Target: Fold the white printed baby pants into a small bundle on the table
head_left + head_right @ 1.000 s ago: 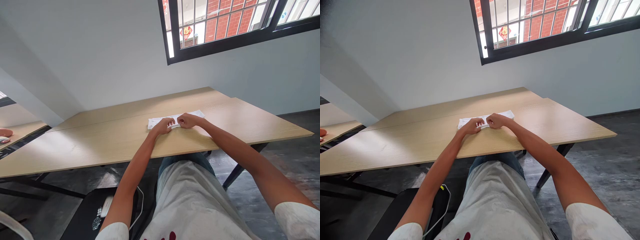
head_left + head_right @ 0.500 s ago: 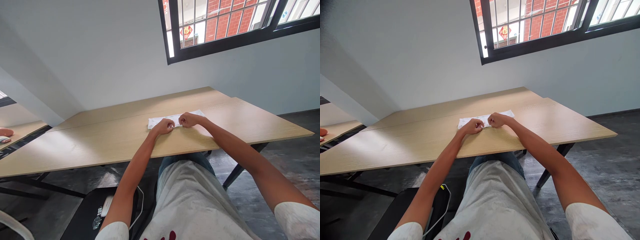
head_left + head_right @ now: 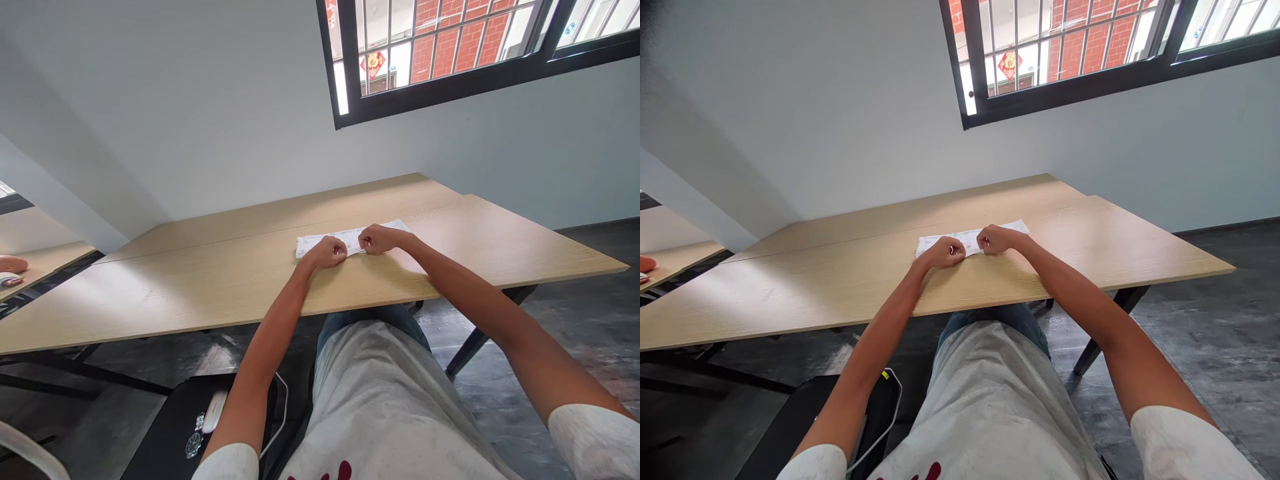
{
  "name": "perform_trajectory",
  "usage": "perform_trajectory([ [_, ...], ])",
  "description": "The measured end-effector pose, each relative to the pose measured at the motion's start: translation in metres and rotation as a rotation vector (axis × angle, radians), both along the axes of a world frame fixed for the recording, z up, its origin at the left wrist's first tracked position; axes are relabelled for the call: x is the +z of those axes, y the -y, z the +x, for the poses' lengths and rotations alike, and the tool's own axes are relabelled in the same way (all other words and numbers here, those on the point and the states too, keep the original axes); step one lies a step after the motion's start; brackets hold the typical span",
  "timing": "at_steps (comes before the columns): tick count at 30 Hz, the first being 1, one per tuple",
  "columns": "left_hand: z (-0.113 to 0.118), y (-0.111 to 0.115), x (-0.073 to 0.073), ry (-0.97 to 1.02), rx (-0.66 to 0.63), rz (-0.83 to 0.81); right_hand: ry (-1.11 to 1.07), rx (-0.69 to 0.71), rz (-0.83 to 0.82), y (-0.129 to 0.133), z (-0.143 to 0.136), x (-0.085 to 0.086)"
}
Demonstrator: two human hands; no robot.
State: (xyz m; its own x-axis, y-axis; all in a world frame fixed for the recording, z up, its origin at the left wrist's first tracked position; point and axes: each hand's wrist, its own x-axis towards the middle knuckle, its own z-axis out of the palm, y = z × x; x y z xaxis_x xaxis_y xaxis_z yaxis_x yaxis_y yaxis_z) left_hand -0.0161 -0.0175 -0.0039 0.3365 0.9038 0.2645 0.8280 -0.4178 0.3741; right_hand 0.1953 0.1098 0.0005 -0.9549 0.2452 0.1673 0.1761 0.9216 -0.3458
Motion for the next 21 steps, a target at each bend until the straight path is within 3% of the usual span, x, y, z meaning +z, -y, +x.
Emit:
perform_trajectory([
  [21,-0.0024,-0.001,-0.0016,0.005,0.027,-0.026,-0.045,0.024,0.139,0.0037,-0.0064,-0.0077],
])
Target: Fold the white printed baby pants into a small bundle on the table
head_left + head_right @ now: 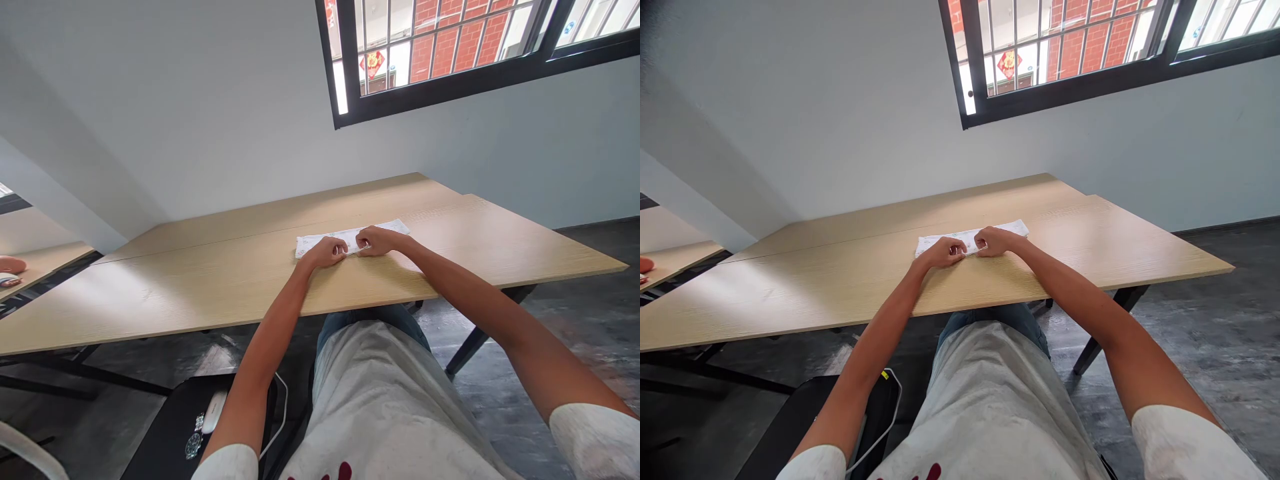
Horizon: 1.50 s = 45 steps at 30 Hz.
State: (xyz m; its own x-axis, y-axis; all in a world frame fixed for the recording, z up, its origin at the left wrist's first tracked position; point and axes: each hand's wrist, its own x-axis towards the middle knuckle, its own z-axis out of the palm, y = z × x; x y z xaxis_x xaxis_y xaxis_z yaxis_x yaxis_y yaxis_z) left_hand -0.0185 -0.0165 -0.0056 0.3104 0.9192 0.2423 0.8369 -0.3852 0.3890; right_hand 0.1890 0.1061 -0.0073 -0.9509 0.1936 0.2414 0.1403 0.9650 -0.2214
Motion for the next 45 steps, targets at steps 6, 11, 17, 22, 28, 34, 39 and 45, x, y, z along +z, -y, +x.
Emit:
perform_trajectory([
  [6,0.0013,0.0002,0.0004,0.007,0.0,0.035,0.014,-0.051,0.016,0.0021,0.0005,0.001],
  [11,-0.0003,-0.0011,0.0003,-0.02,-0.026,0.088,0.001,-0.05,-0.019,0.0041,0.0003,0.0021],
  [17,-0.0031,-0.0056,-0.002,-0.002,-0.007,0.167,-0.021,-0.05,-0.019,0.006,0.0005,0.0046],
  [22,-0.0046,-0.0076,-0.0051,-0.023,-0.058,0.145,-0.113,-0.012,-0.045,0.0078,0.0011,0.0043],
  [28,-0.0039,-0.0063,-0.0058,-0.052,-0.017,0.081,-0.028,0.043,-0.02,0.0009,-0.0022,-0.0031],
  [34,-0.0032,-0.0049,-0.0044,-0.069,-0.009,0.104,-0.02,0.086,-0.01,0.0017,0.0,-0.0008],
  [39,-0.0037,-0.0048,-0.004,-0.087,0.014,0.094,-0.03,0.087,-0.015,0.0039,0.0,0.0023],
  [45,-0.0061,-0.0018,-0.0014,-0.152,0.043,0.094,-0.021,0.067,0.013,0.0018,0.0021,0.0033],
])
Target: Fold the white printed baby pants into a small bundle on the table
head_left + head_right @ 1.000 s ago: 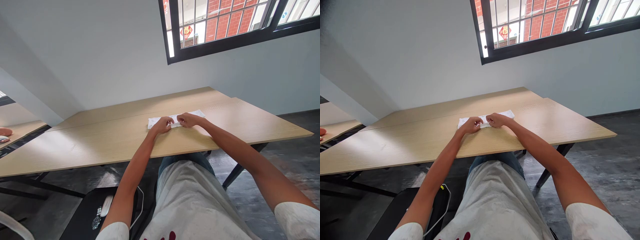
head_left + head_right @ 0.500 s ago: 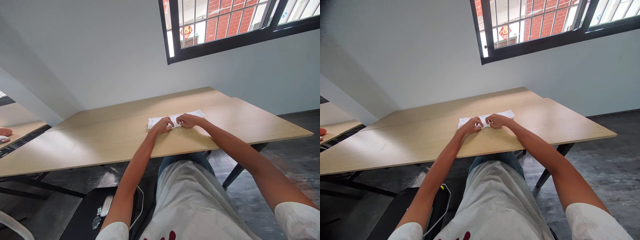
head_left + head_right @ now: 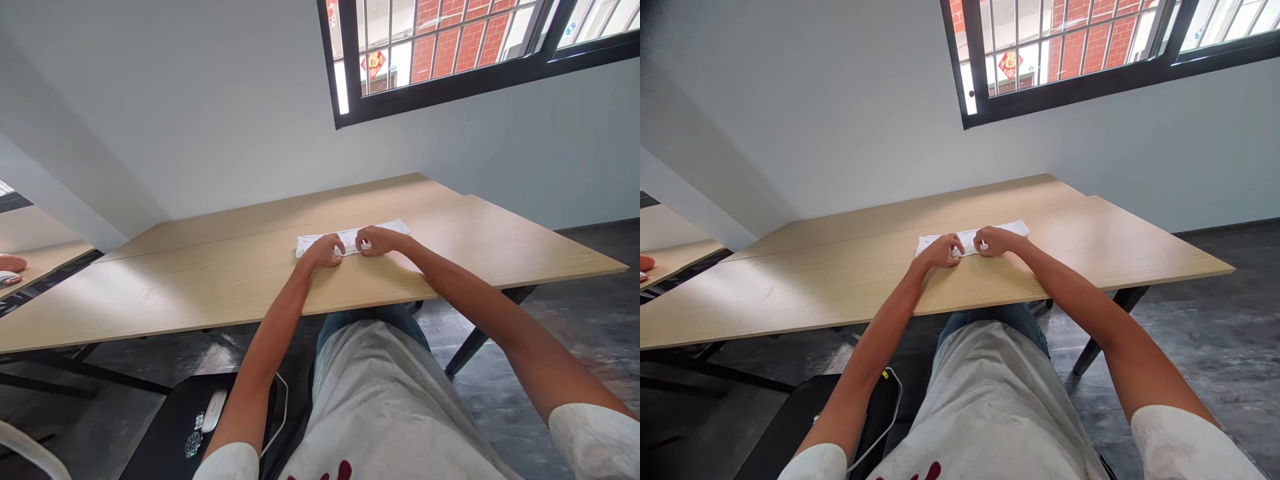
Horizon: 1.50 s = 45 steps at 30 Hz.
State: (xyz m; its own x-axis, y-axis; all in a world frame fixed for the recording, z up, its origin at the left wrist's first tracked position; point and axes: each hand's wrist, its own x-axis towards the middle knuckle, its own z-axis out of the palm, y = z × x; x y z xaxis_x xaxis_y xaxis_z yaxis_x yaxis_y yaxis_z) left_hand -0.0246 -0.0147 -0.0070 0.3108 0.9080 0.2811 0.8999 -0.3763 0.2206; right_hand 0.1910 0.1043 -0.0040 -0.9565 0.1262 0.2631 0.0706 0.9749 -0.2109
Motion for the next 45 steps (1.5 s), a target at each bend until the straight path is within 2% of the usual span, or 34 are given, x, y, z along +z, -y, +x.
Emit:
perform_trajectory([
  [4,-0.002,0.003,0.003,-0.018,0.025,-0.005,0.06,-0.062,0.013,-0.001,0.003,0.003],
  [7,-0.001,0.003,0.006,0.025,0.05,0.069,0.065,-0.084,0.03,-0.001,0.004,0.004],
  [11,0.001,0.002,0.007,0.106,0.074,0.158,0.015,-0.073,0.052,0.0,0.004,0.004],
  [21,0.0,-0.001,0.006,0.184,0.143,0.198,-0.148,-0.136,0.1,0.004,0.005,0.01],
  [35,0.0,-0.003,0.007,0.112,0.044,0.263,-0.191,-0.138,0.096,0.004,0.0,0.003],
  [45,0.0,-0.003,0.007,0.141,0.027,0.213,-0.178,-0.141,0.066,-0.001,0.003,0.001],
])
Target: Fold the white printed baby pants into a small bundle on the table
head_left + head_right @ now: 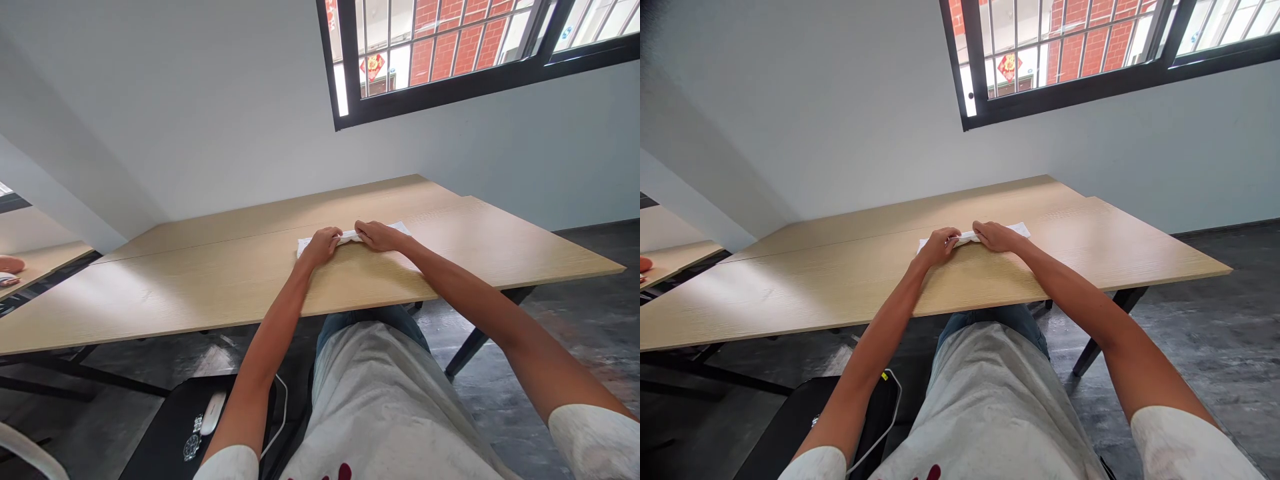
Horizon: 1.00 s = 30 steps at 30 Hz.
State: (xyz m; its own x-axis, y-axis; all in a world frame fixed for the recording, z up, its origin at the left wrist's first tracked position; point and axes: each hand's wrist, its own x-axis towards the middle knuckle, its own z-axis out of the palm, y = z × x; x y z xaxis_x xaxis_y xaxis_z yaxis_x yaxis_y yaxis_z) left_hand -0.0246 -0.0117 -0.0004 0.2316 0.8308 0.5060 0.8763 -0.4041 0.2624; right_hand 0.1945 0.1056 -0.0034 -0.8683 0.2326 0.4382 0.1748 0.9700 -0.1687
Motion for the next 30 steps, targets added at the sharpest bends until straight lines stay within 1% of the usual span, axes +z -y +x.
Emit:
perform_trajectory([
  [6,0.0043,0.0039,0.002,0.02,0.018,0.005,-0.011,0.052,-0.002,0.0044,0.001,0.0033],
  [11,0.0053,0.004,0.0017,0.027,0.041,0.004,0.0,0.04,0.033,0.0042,-0.0001,0.0019],
  [17,0.0023,0.002,-0.0001,-0.002,-0.023,-0.011,0.021,-0.034,0.009,0.0033,0.0008,0.0023],
  [23,0.0021,0.0027,0.0003,0.003,-0.038,0.01,0.024,-0.015,-0.014,-0.0022,-0.0012,0.0012],
  [25,0.0021,0.0034,0.0,-0.003,-0.032,-0.022,0.008,-0.001,-0.01,-0.0038,-0.0022,0.0004],
  [28,0.0014,0.0042,-0.0021,-0.036,-0.013,-0.117,0.007,0.008,-0.008,-0.003,-0.0035,-0.0006],
  [30,0.0011,0.0043,-0.0037,-0.052,-0.003,-0.141,0.025,0.006,-0.01,-0.0008,-0.0044,-0.0011],
])
